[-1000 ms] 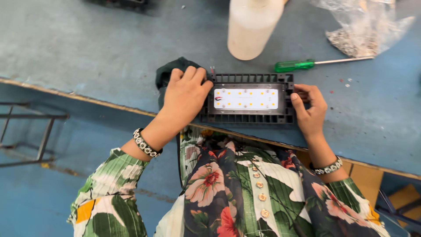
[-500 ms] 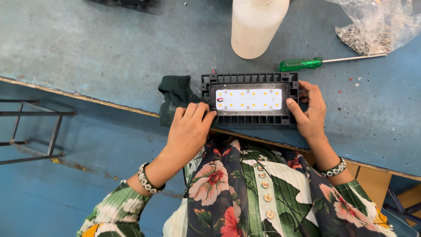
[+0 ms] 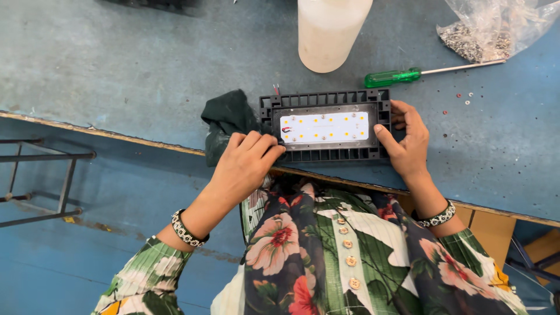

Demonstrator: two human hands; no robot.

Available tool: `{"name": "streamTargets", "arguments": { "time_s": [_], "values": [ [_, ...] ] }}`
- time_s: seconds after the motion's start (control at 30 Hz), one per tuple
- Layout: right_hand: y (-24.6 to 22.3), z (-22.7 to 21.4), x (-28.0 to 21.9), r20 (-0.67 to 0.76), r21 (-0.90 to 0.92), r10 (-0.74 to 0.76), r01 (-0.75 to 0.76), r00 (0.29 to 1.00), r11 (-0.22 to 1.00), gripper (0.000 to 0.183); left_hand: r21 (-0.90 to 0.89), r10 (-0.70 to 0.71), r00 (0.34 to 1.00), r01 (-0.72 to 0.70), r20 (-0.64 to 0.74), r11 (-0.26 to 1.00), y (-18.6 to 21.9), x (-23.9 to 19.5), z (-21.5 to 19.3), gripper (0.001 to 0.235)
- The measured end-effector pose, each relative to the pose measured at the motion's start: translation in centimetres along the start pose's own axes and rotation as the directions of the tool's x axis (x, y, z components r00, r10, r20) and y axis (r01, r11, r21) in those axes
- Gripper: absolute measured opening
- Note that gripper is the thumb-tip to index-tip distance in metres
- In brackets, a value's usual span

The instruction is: The person wipes the surface of a rectangular LED light module with a dark cloth, then uses a green-handled screwdriver to press or adjust components on the module. The person pours liquid from a white bottle onto the module and continues wiping. The person repeats this process on multiple LED modules on a blue workbench.

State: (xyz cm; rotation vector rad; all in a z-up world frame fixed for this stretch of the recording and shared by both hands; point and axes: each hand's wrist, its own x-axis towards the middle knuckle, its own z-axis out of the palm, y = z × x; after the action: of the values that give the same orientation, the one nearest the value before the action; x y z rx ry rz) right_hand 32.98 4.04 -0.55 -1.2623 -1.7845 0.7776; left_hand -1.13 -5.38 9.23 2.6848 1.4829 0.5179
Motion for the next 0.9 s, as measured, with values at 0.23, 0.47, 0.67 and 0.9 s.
{"name": "streamTargets", "arguments": {
  "time_s": [0.23,0.47,0.67,0.9],
  "values": [
    [0.0,0.0,0.2,-0.003,-0.001,0.009,-0.009,1.0,1.0,0.051,-0.155,-0.084,0.988,0.063,-0.129,0.986,2.7,2.3,2.9,0.029],
    [0.3,0.0,0.3,-0.003,-0.02,-0.013,0.013,1.0,1.0,0.051,-0.318,-0.143,0.964,0.066,-0.223,0.946,8.7,9.8,8.0,0.016],
    [0.2,0.0,0.2,-0.01,0.094,0.028,-0.027,1.0,0.995,0.037,-0.315,-0.085,0.961,-0.003,-0.264,0.949,8.4,9.5,9.0,0.024],
    [-0.2,-0.1,0.2,-0.014,0.048,0.005,-0.004,1.0,0.999,0.038,-0.081,-0.221,0.96,0.21,-0.171,0.974,2.8,1.2,2.1,0.026]
  ]
}}
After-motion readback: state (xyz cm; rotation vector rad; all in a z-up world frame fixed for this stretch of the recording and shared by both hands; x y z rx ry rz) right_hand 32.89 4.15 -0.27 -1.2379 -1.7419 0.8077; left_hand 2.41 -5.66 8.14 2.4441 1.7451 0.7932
